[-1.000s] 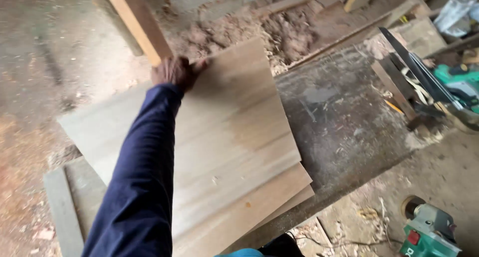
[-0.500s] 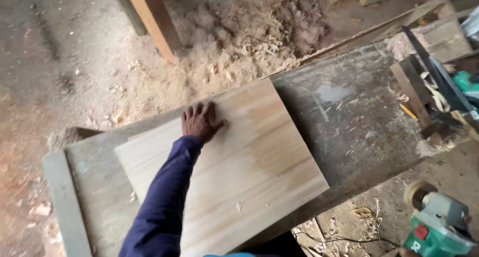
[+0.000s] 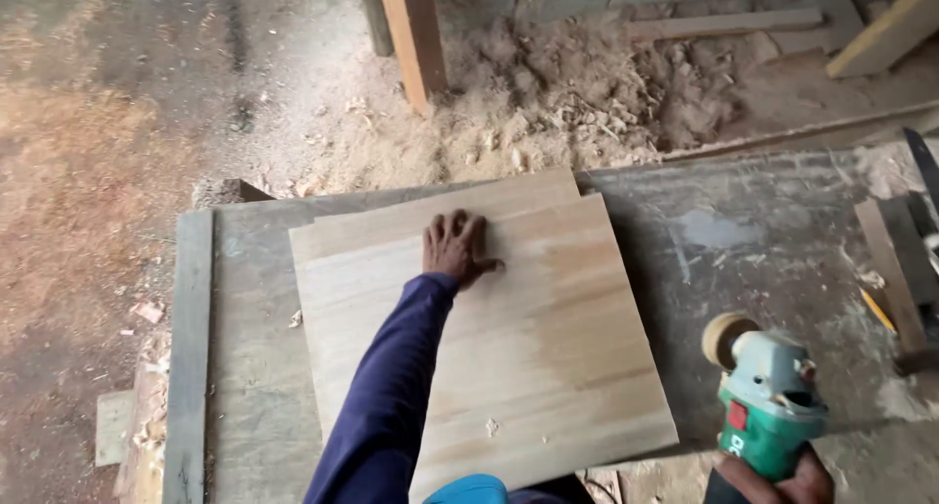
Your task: Sanding the surface of a square wooden board using a hand-held angle grinder with a sanding disc attachment.
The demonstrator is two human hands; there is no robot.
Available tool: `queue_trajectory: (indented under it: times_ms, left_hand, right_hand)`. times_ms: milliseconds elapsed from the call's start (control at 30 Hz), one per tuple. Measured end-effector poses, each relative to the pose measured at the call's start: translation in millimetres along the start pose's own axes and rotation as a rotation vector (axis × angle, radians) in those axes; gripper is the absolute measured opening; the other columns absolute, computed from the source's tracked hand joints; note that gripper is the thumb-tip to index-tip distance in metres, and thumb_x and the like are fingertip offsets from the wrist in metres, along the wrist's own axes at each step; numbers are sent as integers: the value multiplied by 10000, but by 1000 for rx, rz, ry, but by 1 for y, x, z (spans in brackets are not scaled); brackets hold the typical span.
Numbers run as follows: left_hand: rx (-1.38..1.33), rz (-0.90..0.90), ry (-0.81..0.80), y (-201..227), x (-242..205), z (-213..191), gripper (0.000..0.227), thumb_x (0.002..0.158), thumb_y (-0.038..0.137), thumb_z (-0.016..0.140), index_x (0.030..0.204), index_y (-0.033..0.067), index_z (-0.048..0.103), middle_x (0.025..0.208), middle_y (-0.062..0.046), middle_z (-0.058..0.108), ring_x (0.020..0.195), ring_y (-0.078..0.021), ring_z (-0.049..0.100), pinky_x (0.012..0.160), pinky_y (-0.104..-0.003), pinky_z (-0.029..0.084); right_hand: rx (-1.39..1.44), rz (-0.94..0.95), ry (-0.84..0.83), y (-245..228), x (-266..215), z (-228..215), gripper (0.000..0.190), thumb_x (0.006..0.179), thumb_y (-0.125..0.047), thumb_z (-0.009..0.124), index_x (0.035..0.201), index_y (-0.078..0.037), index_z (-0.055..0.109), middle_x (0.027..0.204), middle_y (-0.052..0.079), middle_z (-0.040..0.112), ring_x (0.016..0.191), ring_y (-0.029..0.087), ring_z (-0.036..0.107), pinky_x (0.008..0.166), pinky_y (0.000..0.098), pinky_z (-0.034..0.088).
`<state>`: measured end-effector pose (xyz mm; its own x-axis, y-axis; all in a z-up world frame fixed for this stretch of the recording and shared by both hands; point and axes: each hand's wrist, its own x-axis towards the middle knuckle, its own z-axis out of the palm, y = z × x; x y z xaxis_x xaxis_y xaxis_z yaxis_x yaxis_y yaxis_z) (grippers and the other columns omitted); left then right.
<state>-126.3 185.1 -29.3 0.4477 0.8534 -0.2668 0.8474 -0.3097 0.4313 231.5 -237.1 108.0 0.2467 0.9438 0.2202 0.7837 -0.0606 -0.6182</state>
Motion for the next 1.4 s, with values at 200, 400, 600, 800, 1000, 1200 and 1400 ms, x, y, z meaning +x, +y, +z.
queue_trajectory:
  times_ms: [200,400,600,800,1000,1200,1400]
  left_hand:
    - [-71,128,380,34,-50,11,1004,737,626,829,1542,168,441,1624,-247,307,1466,-508,261,1136,-618,261]
    - [-959,-16,47,113,-193,8,1069,713,480,890,1531,19,380,1379,-218,619,1270,-342,605,1086,-451,478]
    - [-1684,-134,-186,95,-229,-11,1311,604,230,993,1610,51,172,1419,-139,542,1282,-222,578,1072,-381,508]
    - [-1796,-230,227,20,-232,-10,1046,525,-46,896,1392,83,326,1251,-96,601,1154,-243,643,941,-402,593]
    - [-1808,-410,232,-32,-237,-9,1049,461,-149,826,1339,124,321,1237,-69,599,1160,-250,651,888,-418,628]
    - [-1969,-425,149,-42,-231,-7,1041,460,-188,753,1344,168,333,1221,-61,595,1147,-265,645,857,-438,619]
    - [-1983,-383,137,-50,-218,11,1015,495,-193,752,1344,175,335,1210,-74,608,1137,-263,650,882,-401,615]
  right_hand:
    - [348,341,-110,-88,101,38,647,666,-134,807,1275,-78,595,1188,126,669,1091,201,634,968,356,483]
    - [493,582,-258,-118,151,121,499,700,-176,844,1121,2,643,960,74,696,832,154,623,771,362,524]
    - [479,390,-461,-207,190,229,475,669,-202,826,1067,-11,651,894,76,698,778,161,632,722,364,553]
    - [413,232,-584,-288,186,321,535,632,-233,828,1084,-18,640,918,96,708,805,209,667,759,359,564]
    - [242,234,-677,-327,182,364,569,610,-260,818,1091,-22,630,918,130,719,816,266,691,768,387,566]
    - [137,272,-682,-339,191,374,583,603,-266,819,1098,-30,619,939,134,721,828,273,695,775,394,568]
    - [93,284,-674,-339,198,382,601,600,-267,817,1118,-36,615,959,139,724,850,283,700,787,399,566]
